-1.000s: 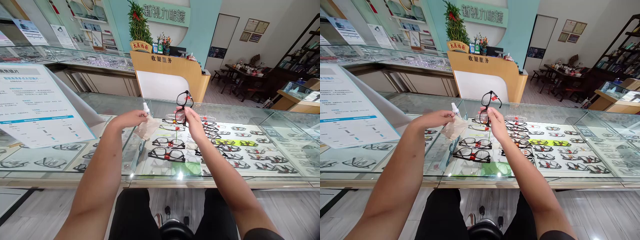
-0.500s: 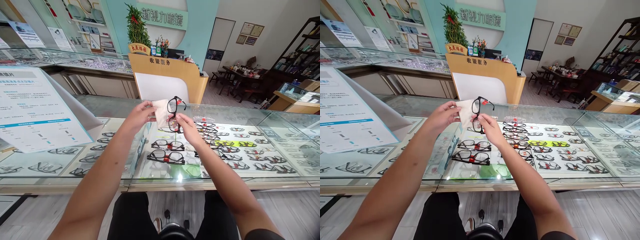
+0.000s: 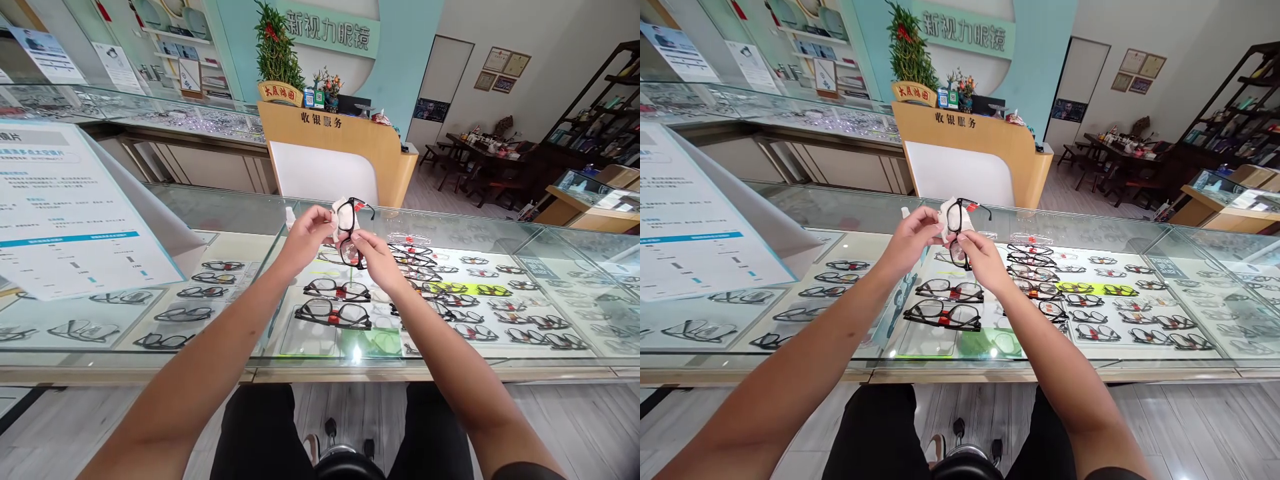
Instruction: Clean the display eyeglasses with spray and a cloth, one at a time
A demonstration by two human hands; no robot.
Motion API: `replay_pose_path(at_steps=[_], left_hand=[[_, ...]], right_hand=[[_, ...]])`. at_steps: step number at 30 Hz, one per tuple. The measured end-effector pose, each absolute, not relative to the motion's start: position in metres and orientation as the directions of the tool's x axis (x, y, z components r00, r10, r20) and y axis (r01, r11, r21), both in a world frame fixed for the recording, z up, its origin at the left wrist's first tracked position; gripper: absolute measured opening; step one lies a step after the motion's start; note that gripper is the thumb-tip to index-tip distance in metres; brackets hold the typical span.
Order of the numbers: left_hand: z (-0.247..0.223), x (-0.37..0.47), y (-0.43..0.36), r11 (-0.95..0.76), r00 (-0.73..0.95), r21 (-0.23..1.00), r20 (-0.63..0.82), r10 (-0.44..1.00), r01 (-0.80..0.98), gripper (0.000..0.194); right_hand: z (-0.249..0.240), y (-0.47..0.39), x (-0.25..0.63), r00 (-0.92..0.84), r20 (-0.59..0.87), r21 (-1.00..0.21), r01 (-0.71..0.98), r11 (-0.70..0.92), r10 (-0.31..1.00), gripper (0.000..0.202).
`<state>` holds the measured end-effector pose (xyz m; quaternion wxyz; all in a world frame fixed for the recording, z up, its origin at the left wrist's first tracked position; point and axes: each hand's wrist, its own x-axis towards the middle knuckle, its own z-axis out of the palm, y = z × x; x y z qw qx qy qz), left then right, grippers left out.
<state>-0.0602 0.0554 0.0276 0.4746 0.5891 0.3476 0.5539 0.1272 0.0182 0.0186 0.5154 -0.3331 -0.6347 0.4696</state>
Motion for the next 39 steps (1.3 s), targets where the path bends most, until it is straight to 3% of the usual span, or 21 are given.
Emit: replay_pose_path(at_steps=[5, 12, 17, 20, 24, 31, 39], left_hand=[[0.024, -0.06, 0.058, -0.354, 0.104, 0.929, 0.364, 0.925, -0.105, 0.03], [0.016, -0.056, 0.063, -0.465, 0.076, 0.875, 0.477, 0.876, -0.132, 0.056], [0.016, -0.055, 0.064, -0.322, 0.088, 0.904, 0.358, 0.93, -0.281, 0.075], [0.018, -0.057, 0.064, -0.164, 0.216, 0.92, 0.251, 0.944, -0.356, 0.066], [0.02, -0.059, 0.063, -0.053, 0.374, 0.907, 0.225, 0.9, -0.417, 0.053], [0.026, -0.059, 0.061, 0.003, 0.41, 0.878, 0.22, 0.885, -0.478, 0.048], [0.03, -0.066, 0.059, 0.013, 0.475, 0.909, 0.204, 0.856, -0.416, 0.05]], right_hand=[[0.017, 0.017, 0.125, -0.274, 0.335, -0.942, -0.066, 0.33, 0.902, 0.045], [0.012, 0.021, 0.124, -0.294, 0.345, -0.939, -0.091, 0.333, 0.891, 0.051], [0.011, 0.021, 0.125, -0.299, 0.347, -0.938, -0.102, 0.332, 0.889, 0.05], [0.014, 0.019, 0.125, -0.305, 0.363, -0.932, -0.102, 0.349, 0.881, 0.043], [0.015, 0.018, 0.125, -0.324, 0.379, -0.924, -0.085, 0.372, 0.867, 0.04], [0.019, 0.017, 0.126, -0.336, 0.333, -0.943, -0.101, 0.318, 0.881, 0.041], [0.017, 0.02, 0.128, -0.334, 0.34, -0.94, -0.146, 0.308, 0.879, 0.043]])
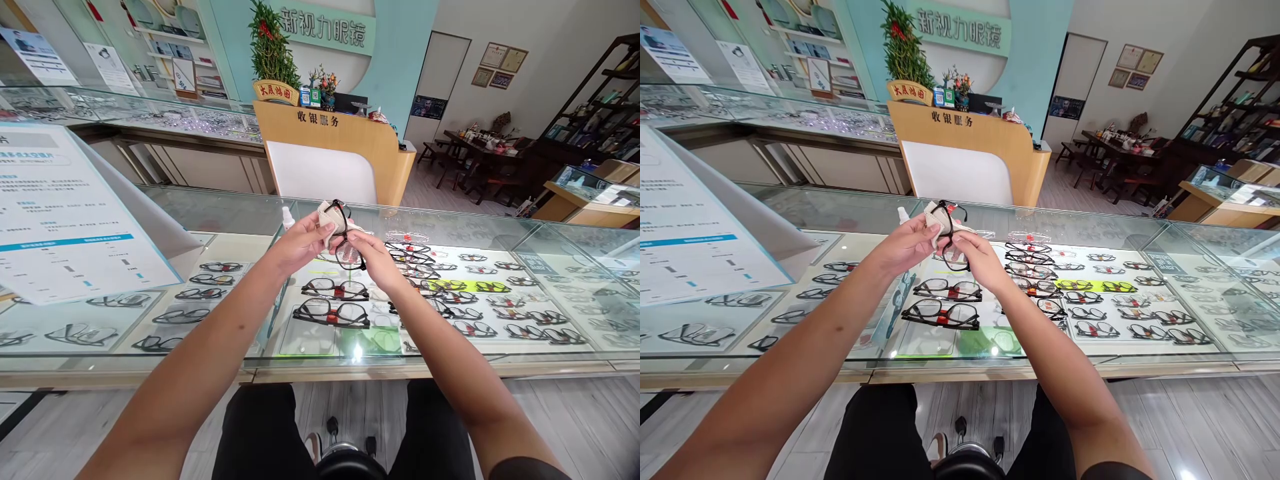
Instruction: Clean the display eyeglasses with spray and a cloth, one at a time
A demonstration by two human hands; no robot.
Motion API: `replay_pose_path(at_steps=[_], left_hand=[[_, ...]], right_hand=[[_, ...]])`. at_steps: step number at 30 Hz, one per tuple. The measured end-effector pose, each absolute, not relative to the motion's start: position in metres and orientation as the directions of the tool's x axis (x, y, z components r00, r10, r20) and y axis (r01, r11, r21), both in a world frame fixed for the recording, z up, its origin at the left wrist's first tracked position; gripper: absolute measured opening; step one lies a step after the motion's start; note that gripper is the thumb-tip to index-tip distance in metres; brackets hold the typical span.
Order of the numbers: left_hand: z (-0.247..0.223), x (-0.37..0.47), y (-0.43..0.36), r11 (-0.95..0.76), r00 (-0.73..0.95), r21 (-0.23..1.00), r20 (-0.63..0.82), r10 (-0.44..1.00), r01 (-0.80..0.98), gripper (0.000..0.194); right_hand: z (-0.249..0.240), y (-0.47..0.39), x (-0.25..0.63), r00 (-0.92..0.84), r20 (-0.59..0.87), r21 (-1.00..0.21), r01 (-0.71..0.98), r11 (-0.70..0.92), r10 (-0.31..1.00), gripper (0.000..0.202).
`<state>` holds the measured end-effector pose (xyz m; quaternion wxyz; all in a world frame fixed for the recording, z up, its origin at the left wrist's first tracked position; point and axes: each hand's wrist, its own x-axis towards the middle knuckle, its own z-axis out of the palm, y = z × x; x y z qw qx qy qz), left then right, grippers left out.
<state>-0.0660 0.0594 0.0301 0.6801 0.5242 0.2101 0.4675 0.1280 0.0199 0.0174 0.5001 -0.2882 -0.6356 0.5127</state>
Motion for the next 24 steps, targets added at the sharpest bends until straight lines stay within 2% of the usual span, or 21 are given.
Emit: replay_pose_path(at_steps=[7, 15, 24], left_hand=[[0.0322, -0.0698, 0.0615, -0.022, 0.453, 0.922, 0.211, 0.866, -0.386, 0.061], [0.0278, -0.0726, 0.0637, -0.07, 0.49, 0.947, 0.224, 0.843, -0.312, 0.04], [0.0268, -0.0691, 0.061, -0.097, 0.447, 0.942, 0.241, 0.862, -0.321, 0.049]], right_hand=[[0.0164, 0.0203, 0.1288, -0.308, 0.351, -0.936, -0.118, 0.33, 0.884, 0.049], [0.0183, 0.0179, 0.129, -0.314, 0.384, -0.923, -0.115, 0.367, 0.868, 0.046], [0.0185, 0.0179, 0.128, -0.324, 0.348, -0.936, -0.073, 0.344, 0.88, 0.048]])
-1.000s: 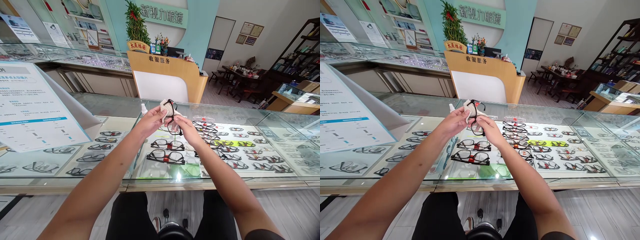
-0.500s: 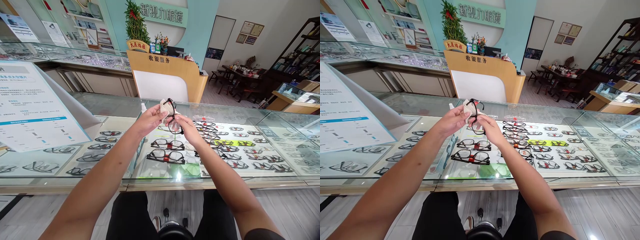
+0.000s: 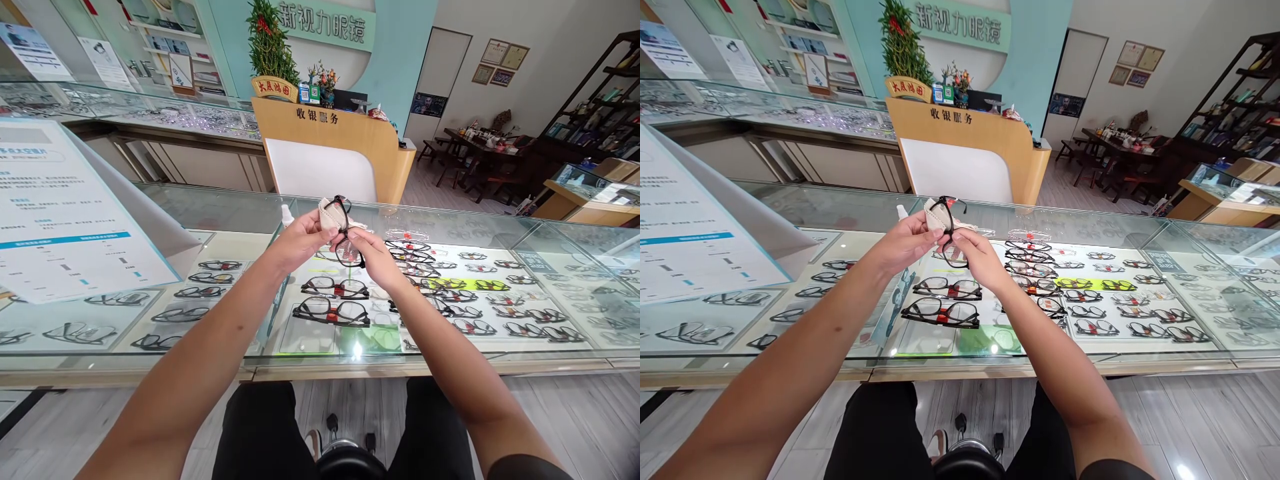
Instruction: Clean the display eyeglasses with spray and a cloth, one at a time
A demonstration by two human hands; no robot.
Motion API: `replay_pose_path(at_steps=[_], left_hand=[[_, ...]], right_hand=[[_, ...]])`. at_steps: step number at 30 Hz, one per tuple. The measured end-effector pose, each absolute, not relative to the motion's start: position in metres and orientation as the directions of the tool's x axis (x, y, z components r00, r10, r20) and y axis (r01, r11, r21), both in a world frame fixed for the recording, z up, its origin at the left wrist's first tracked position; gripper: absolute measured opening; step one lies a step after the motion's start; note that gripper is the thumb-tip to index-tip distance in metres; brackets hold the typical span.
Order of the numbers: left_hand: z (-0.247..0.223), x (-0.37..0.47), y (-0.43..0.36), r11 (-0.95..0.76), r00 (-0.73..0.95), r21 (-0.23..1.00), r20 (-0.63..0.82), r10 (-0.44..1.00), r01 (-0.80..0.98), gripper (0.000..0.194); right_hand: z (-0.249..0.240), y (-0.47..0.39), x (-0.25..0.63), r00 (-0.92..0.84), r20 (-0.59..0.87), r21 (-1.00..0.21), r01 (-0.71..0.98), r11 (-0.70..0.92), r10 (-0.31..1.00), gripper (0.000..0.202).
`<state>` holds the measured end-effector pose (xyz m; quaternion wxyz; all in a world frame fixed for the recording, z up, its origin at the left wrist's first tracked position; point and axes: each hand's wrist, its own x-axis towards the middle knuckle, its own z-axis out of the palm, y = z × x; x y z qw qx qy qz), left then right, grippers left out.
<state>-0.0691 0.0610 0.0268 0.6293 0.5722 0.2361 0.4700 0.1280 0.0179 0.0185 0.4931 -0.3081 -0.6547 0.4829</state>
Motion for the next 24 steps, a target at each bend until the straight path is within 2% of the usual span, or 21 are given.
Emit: replay_pose_path(at_steps=[6, 14, 20, 24], left_hand=[[0.0257, -0.0645, 0.0597, -0.066, 0.438, 0.917, 0.251, 0.863, -0.394, 0.045], [0.0276, -0.0677, 0.0582, -0.088, 0.423, 0.919, 0.261, 0.868, -0.385, 0.043], [0.0237, -0.0714, 0.0619, -0.277, 0.381, 0.939, 0.337, 0.861, -0.205, 0.044], [0.0251, -0.0711, 0.0611, -0.317, 0.339, 0.934, 0.355, 0.871, -0.162, 0.047]], right_hand=[[0.02, 0.0188, 0.1287, -0.337, 0.35, -0.935, -0.074, 0.346, 0.874, 0.044], [0.02, 0.0181, 0.1297, -0.335, 0.326, -0.945, -0.087, 0.315, 0.884, 0.052], [0.02, 0.0182, 0.1302, -0.329, 0.339, -0.94, -0.071, 0.335, 0.881, 0.05], [0.0212, 0.0174, 0.1295, -0.342, 0.345, -0.935, -0.044, 0.352, 0.874, 0.053]])
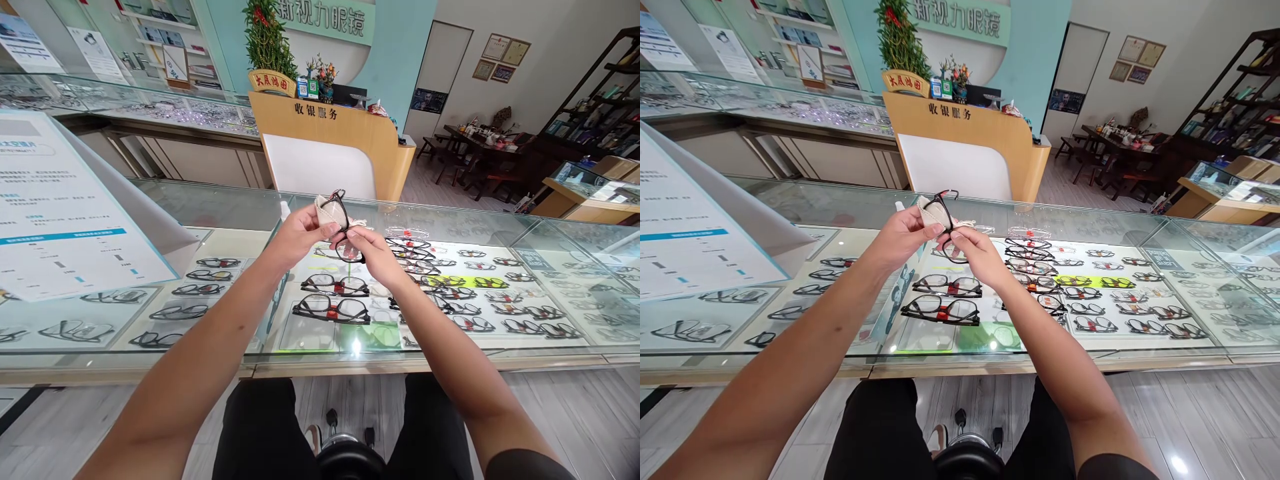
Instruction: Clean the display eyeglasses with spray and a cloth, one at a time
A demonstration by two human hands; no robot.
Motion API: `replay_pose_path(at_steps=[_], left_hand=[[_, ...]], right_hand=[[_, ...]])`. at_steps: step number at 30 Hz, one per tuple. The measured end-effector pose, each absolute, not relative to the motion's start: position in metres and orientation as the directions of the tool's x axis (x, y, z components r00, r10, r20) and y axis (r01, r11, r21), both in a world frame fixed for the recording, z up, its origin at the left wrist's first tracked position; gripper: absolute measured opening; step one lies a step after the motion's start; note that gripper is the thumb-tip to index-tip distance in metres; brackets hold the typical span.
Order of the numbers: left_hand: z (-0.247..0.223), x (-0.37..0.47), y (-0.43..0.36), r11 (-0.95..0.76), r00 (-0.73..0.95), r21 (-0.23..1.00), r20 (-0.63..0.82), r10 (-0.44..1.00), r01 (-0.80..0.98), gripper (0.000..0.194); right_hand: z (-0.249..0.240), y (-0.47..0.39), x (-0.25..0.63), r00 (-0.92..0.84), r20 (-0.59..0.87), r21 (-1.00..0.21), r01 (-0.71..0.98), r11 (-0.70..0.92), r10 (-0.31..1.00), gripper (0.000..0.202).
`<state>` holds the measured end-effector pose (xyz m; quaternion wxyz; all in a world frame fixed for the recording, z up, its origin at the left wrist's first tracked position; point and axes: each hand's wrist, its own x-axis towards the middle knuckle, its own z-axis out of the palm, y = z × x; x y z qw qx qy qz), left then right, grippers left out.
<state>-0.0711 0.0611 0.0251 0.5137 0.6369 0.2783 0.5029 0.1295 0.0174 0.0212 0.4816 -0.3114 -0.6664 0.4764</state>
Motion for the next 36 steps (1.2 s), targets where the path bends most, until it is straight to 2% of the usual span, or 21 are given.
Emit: replay_pose_path(at_steps=[17, 25, 36], left_hand=[[0.031, -0.061, 0.05, -0.368, 0.255, 0.91, 0.407, 0.877, -0.189, 0.048], [0.03, -0.06, 0.052, -0.378, 0.252, 0.903, 0.421, 0.871, -0.202, 0.05], [0.022, -0.059, 0.056, -0.385, 0.146, 0.911, 0.405, 0.902, -0.146, 0.052]], right_hand=[[0.021, 0.017, 0.132, -0.352, 0.394, -0.897, 0.054, 0.438, 0.849, 0.067], [0.023, 0.017, 0.134, -0.396, 0.383, -0.906, 0.016, 0.423, 0.835, 0.062], [0.02, 0.02, 0.134, -0.423, 0.393, -0.9, 0.007, 0.437, 0.817, 0.06]])
